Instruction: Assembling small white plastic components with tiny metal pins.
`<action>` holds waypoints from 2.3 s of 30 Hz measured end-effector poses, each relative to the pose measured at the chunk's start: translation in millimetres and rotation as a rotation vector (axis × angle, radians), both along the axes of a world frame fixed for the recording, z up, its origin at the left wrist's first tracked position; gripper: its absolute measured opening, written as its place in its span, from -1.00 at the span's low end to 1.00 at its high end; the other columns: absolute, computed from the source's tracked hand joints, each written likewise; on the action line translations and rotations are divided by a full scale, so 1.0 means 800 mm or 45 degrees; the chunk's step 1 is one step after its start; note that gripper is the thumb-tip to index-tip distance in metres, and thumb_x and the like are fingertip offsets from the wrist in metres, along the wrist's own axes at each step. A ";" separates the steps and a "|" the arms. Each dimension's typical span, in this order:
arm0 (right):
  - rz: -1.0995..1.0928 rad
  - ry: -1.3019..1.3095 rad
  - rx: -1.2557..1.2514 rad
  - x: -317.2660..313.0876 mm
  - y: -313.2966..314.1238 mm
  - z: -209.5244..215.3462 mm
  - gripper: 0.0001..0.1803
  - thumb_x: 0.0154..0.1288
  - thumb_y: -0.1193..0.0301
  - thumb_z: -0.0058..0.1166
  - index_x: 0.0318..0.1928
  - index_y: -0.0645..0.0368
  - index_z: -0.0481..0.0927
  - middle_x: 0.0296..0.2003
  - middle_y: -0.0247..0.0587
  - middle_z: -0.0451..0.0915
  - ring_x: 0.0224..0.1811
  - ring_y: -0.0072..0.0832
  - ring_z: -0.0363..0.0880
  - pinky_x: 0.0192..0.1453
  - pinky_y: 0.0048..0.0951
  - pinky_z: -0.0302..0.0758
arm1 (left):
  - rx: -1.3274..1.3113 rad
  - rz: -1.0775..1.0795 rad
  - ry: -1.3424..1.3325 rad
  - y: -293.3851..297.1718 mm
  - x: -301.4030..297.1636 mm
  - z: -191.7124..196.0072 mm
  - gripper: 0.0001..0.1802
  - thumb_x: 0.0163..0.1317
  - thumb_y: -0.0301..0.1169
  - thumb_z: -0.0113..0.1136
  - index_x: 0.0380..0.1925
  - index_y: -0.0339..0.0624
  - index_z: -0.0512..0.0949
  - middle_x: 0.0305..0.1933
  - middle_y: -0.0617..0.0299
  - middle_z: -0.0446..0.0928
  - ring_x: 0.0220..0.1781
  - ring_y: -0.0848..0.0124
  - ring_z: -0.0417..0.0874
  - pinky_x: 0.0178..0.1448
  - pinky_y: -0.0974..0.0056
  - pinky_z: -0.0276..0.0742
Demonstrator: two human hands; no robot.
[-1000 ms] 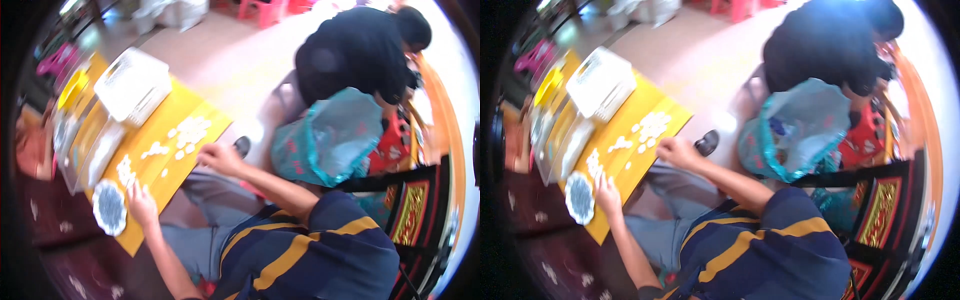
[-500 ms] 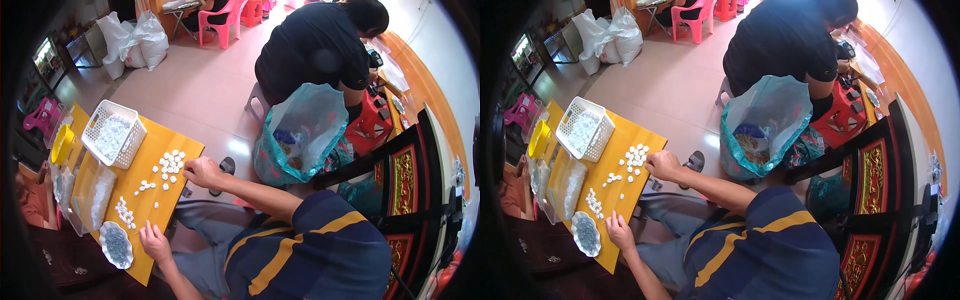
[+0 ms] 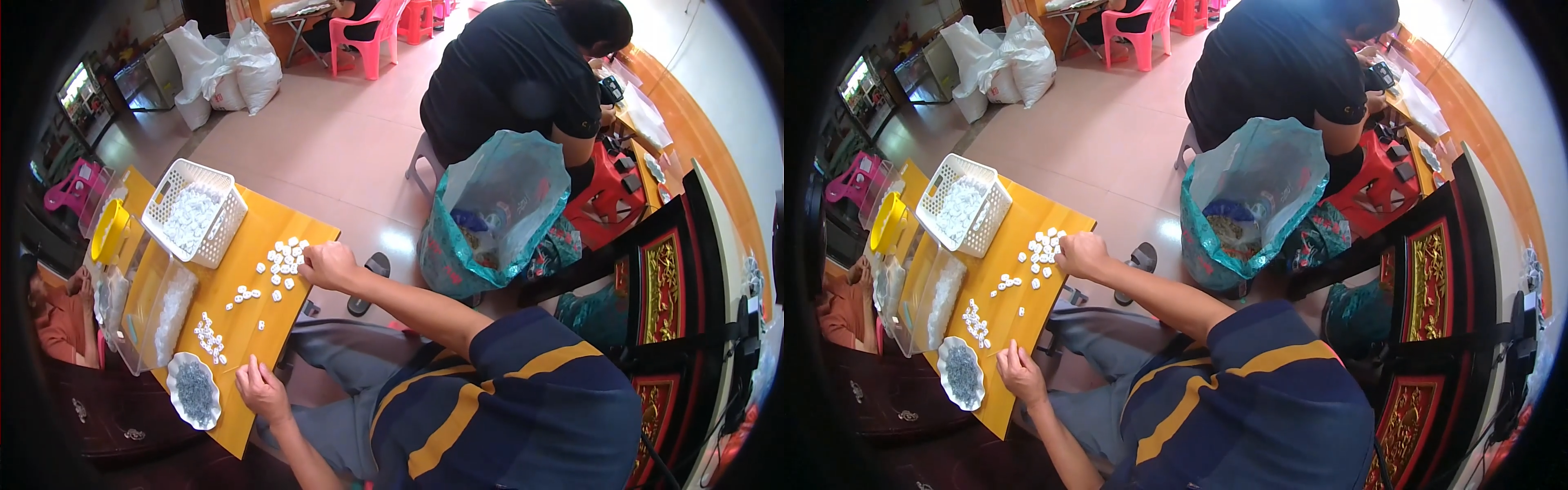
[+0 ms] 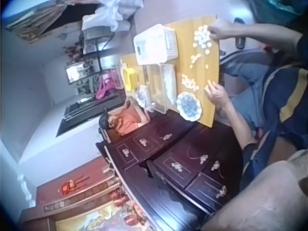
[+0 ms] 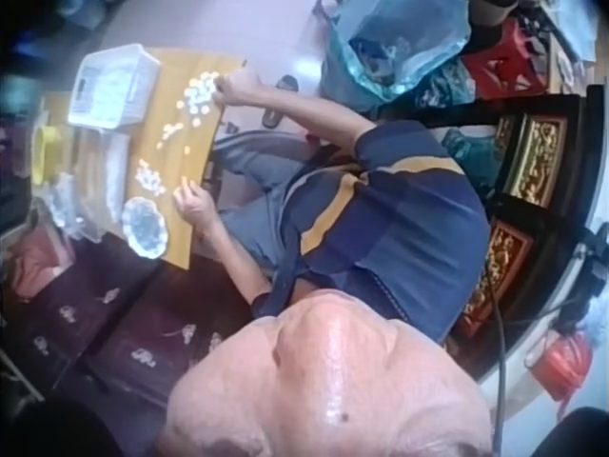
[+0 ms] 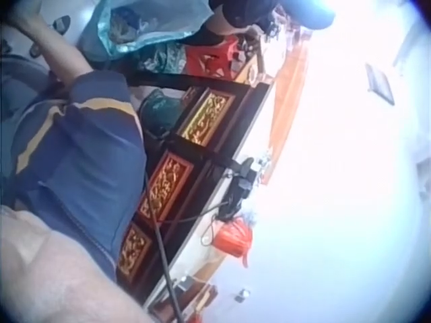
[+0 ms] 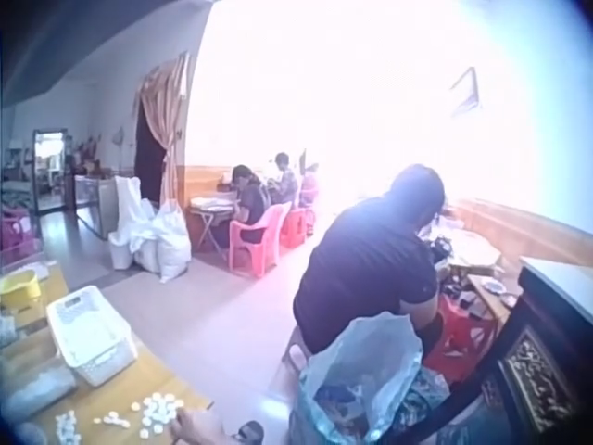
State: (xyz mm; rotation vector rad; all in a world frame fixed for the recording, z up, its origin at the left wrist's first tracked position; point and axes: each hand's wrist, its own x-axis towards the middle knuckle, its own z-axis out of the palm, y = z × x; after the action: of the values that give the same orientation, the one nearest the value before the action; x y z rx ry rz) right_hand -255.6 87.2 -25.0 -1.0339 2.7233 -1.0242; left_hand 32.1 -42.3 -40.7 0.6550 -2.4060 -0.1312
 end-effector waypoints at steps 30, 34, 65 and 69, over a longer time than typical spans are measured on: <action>0.660 0.045 -0.253 0.088 -0.067 0.027 -0.87 0.27 0.35 0.25 -0.25 0.13 0.70 -0.31 -0.09 0.68 -0.28 -0.11 0.70 -0.18 -0.18 0.61 | 0.002 0.007 0.185 0.016 0.026 0.000 -0.78 0.05 -0.53 0.43 -0.26 -0.08 0.69 -0.28 0.28 0.56 -0.23 0.21 0.60 -0.12 0.12 0.53; 0.743 0.085 -0.137 0.097 -0.082 0.023 -0.82 0.27 0.33 0.25 -0.15 0.08 0.74 -0.22 -0.06 0.68 -0.19 -0.07 0.71 -0.12 -0.11 0.63 | -0.005 0.009 0.162 0.018 0.024 0.004 -0.85 0.08 -0.54 0.39 -0.33 -0.10 0.67 -0.30 0.24 0.57 -0.24 0.19 0.62 -0.14 0.11 0.54; 0.799 -2.045 -0.283 0.129 0.000 -0.005 -0.87 0.48 0.30 0.21 -0.15 0.07 0.64 -0.43 -0.55 0.54 -0.47 -0.78 0.41 -0.40 -0.72 0.29 | 1.165 -0.227 0.610 0.064 -0.015 0.026 -0.95 0.35 -0.56 0.25 -0.25 -0.29 0.57 -0.12 0.17 0.58 -0.22 0.43 0.63 -0.15 0.37 0.56; 0.803 -2.028 -0.249 0.126 0.004 -0.010 -0.86 0.49 0.27 0.19 -0.19 0.05 0.64 -0.43 -0.57 0.55 -0.48 -0.80 0.41 -0.41 -0.72 0.29 | 1.123 -0.216 0.507 0.068 -0.016 0.036 -0.95 0.32 -0.57 0.27 -0.27 -0.29 0.58 -0.18 0.18 0.60 -0.22 0.43 0.64 -0.14 0.37 0.57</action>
State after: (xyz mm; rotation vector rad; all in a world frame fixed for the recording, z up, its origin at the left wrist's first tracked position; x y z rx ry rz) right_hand -155.0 90.5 -33.2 -0.5182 0.9657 -1.1568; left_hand 19.4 12.1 -11.9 0.7000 -1.9337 -1.3098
